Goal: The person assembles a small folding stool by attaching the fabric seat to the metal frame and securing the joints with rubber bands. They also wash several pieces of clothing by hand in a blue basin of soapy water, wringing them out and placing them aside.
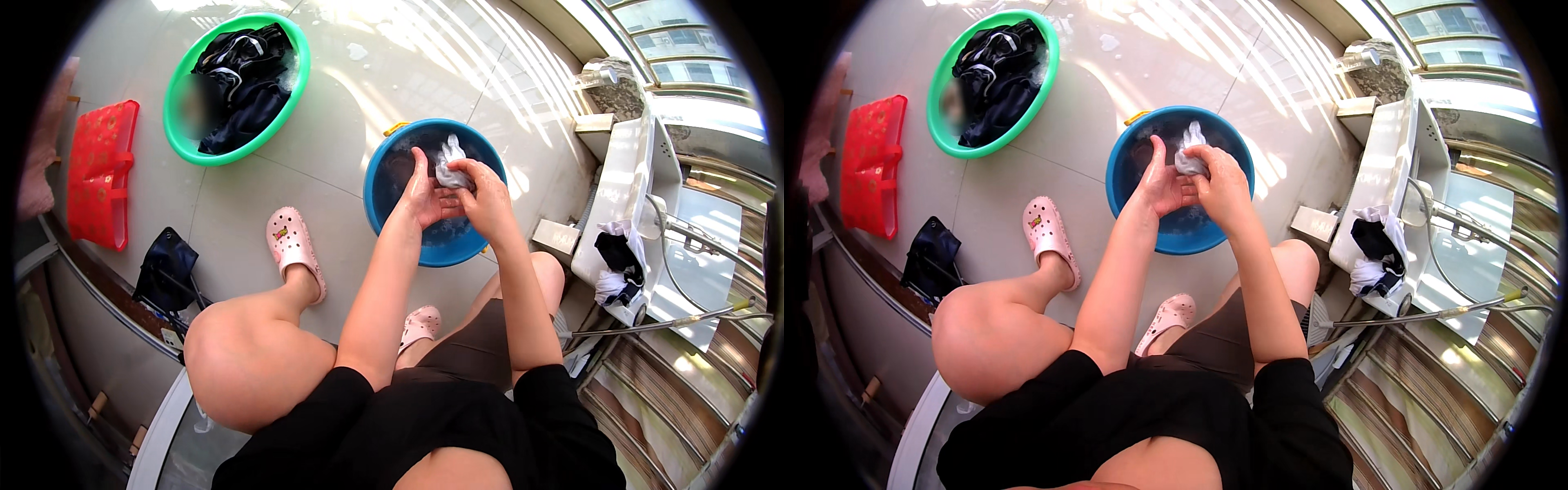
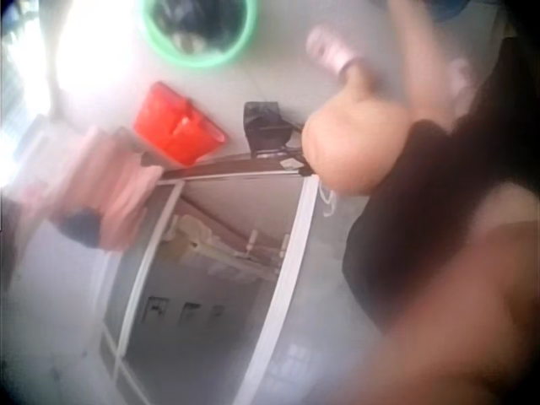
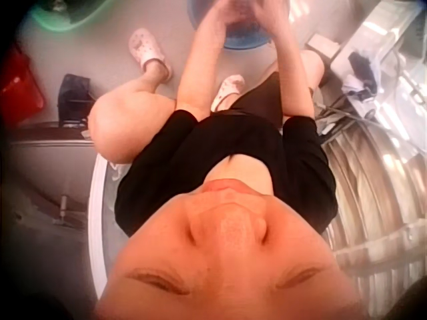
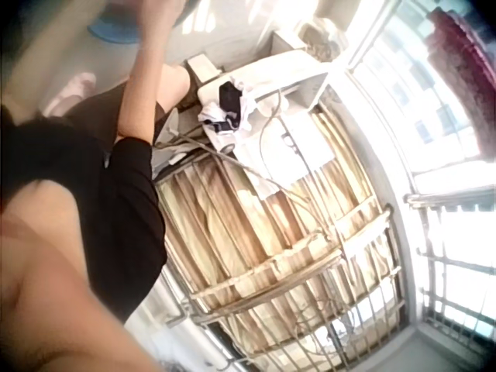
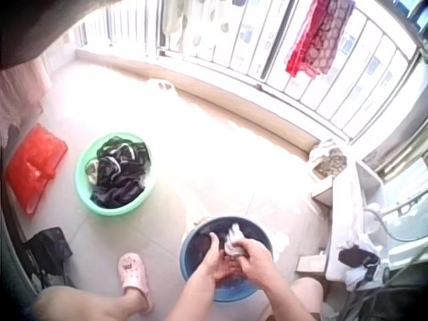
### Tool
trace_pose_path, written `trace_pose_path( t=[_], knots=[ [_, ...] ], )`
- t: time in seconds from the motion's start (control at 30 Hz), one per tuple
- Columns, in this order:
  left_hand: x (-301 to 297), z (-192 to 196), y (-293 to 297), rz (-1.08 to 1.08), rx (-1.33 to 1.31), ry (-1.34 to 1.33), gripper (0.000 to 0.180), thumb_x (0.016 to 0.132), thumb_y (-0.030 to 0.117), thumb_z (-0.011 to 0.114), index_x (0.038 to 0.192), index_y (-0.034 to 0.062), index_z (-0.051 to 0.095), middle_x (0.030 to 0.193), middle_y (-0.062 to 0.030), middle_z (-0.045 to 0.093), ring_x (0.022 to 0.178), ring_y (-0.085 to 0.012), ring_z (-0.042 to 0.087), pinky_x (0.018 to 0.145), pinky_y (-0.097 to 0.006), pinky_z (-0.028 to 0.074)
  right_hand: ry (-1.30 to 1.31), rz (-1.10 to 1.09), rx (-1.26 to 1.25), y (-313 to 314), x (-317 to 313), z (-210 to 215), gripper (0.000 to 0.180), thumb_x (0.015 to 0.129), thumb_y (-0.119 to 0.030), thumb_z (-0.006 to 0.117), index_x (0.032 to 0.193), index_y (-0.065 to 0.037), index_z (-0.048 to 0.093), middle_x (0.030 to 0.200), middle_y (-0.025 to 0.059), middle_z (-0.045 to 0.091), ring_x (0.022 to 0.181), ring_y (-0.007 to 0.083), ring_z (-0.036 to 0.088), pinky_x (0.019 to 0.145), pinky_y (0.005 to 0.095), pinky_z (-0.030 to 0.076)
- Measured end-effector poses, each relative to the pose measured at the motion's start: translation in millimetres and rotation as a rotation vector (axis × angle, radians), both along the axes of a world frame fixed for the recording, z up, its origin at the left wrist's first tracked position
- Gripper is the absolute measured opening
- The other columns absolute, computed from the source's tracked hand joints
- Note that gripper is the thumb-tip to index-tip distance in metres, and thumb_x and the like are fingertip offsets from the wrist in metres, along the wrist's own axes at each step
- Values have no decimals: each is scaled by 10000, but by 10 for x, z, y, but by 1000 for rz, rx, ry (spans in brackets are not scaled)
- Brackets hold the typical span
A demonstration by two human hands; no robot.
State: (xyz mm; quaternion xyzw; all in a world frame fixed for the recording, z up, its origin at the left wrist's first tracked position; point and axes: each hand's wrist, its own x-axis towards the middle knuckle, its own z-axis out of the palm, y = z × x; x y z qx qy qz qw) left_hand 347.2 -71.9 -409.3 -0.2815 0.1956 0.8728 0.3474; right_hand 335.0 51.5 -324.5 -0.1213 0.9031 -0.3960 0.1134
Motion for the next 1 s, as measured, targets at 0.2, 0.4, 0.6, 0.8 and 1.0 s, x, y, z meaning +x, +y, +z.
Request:
trace_pose_path(
  t=[0.2, 0.4, 0.6, 0.8, 1.0],
  knots=[
    [-77, -128, 302, 396, 186, -82, 485, 928, 522, 590, 1081, 63, 586, 946, -111, 662, 769, -236, 647, 688, -362, 571, 122, 78, -1, -52, 409, 320, 291, 773, -40, 709, 1055, -82, 648, 1023, 120, 650, 976, 300, 605, 867, 376, 502],
    [84, -578, 323, 527, 214, -25, 263, 953, 399, 605, 1037, 149, 600, 968, -22, 632, 830, -177, 625, 729, -341, 536, 275, -34, 43, -379, 145, -236, 166, 926, -260, 630, 911, -96, 647, 804, 103, 670, 800, 324, 657, 686, 416, 517],
    [0, -540, 219, 534, -134, -222, 395, 986, 398, 536, 1193, 66, 590, 1113, -84, 647, 978, -225, 646, 858, -368, 526, 79, -375, -16, -275, -144, -892, 401, 973, -457, 489, 869, -94, 623, 816, 209, 654, 790, 446, 618, 681, 504, 488],
    [115, -717, 272, 469, -423, -71, 468, 986, 252, 576, 1349, -16, 450, 1314, -138, 545, 1153, -255, 562, 976, -372, 446, -5, -387, 395, -119, 8, -1404, 329, 958, -358, 494, 1143, -101, 582, 1190, 205, 612, 1026, 447, 604, 846, 526, 485],
    [150, -794, 429, 592, -226, -291, 406, 983, 104, 520, 1385, 90, 459, 1312, -105, 555, 1144, -261, 570, 962, -405, 469, -260, -9, 684, -2, -306, -1549, 522, 882, -293, 573, 1358, -89, 512, 1393, 223, 498, 1219, 392, 537, 1010, 480, 437]
  ],
)
